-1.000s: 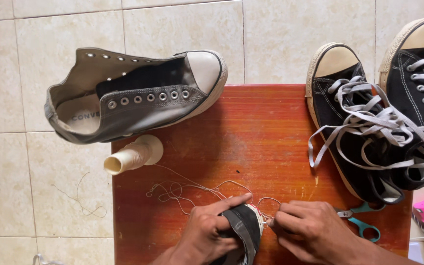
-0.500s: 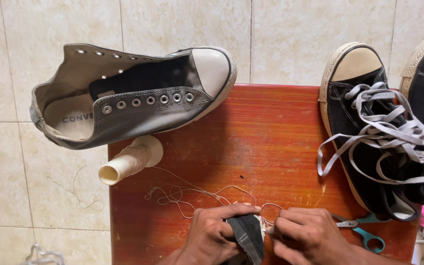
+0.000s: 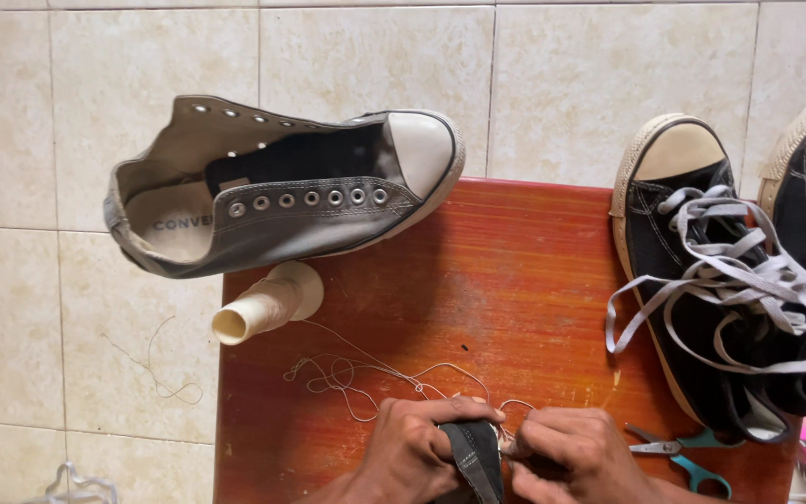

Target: The person repairs a black sneaker by sewing its upper to the sole using a needle and white thread.

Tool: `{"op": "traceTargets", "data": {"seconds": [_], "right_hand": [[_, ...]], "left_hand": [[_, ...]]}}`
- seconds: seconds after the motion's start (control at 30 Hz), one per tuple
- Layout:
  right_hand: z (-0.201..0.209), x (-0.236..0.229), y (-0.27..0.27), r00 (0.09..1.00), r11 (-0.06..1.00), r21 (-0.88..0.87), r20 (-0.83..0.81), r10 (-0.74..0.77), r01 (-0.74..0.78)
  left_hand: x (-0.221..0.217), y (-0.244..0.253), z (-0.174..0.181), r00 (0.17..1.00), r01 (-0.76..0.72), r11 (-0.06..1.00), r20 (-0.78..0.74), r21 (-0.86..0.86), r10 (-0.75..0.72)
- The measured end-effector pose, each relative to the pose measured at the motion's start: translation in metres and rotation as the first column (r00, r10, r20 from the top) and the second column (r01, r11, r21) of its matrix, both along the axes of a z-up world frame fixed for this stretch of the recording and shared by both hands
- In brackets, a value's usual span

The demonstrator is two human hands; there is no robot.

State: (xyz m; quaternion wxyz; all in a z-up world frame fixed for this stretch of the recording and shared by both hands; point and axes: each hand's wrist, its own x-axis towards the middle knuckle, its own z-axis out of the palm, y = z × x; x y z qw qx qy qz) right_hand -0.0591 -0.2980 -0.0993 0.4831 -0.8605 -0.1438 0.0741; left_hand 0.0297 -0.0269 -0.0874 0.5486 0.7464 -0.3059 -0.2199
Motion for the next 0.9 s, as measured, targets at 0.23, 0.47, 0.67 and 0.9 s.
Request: {"op": "traceTargets", "data": {"seconds": [0.23,0.47,0.67,0.9], "right_hand": [[-0.009,-0.002,0.007,0.998,0.999,-0.016,0.050,-0.035,0.036],[-0.004,0.000,0.013,0.997,0.999,0.001,0.054,-0.052,0.052],[0.005,0.005,0.022,0.991,0.994,0.033,0.079,-0.108,0.106],[0.000,0.008,0.022,0.996,0.995,0.075,0.053,-0.076,0.072]], "left_hand": [[0.007,0.001,0.007,0.997,0.014,0.999,-0.073,0.039,-0.011],[0.007,0.004,0.007,0.996,0.021,1.000,-0.082,0.008,-0.021],[0.010,0.002,0.012,0.996,0.025,1.000,-0.082,-0.007,-0.026],[0.012,0.010,0.012,0.992,0.078,0.997,-0.097,-0.003,-0.078]]}}
